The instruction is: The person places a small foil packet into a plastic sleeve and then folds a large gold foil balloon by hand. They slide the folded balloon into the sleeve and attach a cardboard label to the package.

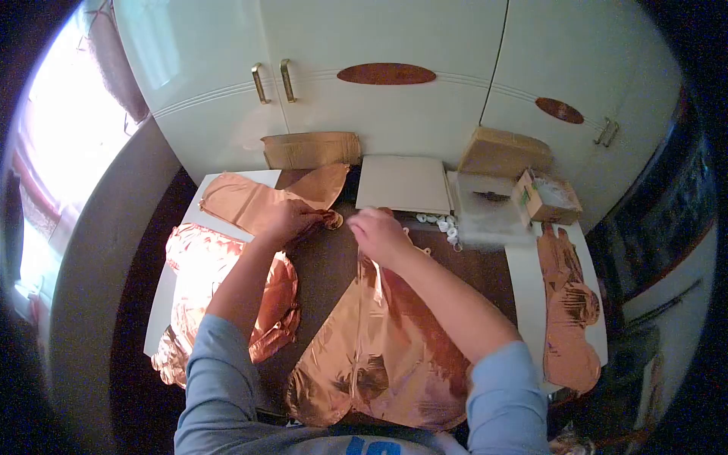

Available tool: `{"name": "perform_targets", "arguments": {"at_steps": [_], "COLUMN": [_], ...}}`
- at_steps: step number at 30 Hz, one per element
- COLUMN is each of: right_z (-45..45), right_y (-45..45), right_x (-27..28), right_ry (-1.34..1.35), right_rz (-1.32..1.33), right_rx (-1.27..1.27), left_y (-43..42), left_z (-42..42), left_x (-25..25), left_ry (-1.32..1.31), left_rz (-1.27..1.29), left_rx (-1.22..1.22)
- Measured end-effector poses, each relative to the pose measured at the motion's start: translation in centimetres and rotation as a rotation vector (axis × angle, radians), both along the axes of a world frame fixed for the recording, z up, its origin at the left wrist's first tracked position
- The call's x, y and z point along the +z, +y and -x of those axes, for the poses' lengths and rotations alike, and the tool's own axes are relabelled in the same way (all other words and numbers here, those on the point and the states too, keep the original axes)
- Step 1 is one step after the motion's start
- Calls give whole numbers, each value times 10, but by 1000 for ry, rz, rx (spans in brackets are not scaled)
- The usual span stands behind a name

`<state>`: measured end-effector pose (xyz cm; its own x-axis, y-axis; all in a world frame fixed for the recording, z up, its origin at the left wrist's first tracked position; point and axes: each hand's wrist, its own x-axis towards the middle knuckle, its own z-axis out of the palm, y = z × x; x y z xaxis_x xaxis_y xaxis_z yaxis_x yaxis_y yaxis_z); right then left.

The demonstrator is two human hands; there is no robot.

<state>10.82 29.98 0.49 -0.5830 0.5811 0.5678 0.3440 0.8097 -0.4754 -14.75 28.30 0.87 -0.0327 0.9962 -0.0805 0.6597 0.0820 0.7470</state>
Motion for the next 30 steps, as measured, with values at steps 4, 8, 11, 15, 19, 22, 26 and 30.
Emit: {"name": "perform_targets", "arguments": {"at_steps": [4,8,11,15,19,22,26,30], "right_z": [48,68,68,59,59,62,66,69], "right_y": [31,48,50,35,44,42,42,44], "right_x": [-11,-35,-37,-7,-12,-16,-17,-7], "right_ry": [-193,-291,-281,-548,-630,-623,-660,-590], "right_rz": [47,86,59,-49,-234,-283,-329,-242], "right_rx": [15,-33,-19,5,77,71,55,57], "left_y": [-11,9,12,21,17,12,-4,-5], "left_z": [-2,12,6,1,-7,-4,-5,2], "left_x": [24,-4,0,-5,-10,-10,1,-8], "left_ry": [-15,23,105,109,130,225,297,203], "left_rz": [-41,-210,-149,-271,-580,-546,-565,-580], "left_rx": [-71,-128,-32,60,159,63,-134,-209]}}
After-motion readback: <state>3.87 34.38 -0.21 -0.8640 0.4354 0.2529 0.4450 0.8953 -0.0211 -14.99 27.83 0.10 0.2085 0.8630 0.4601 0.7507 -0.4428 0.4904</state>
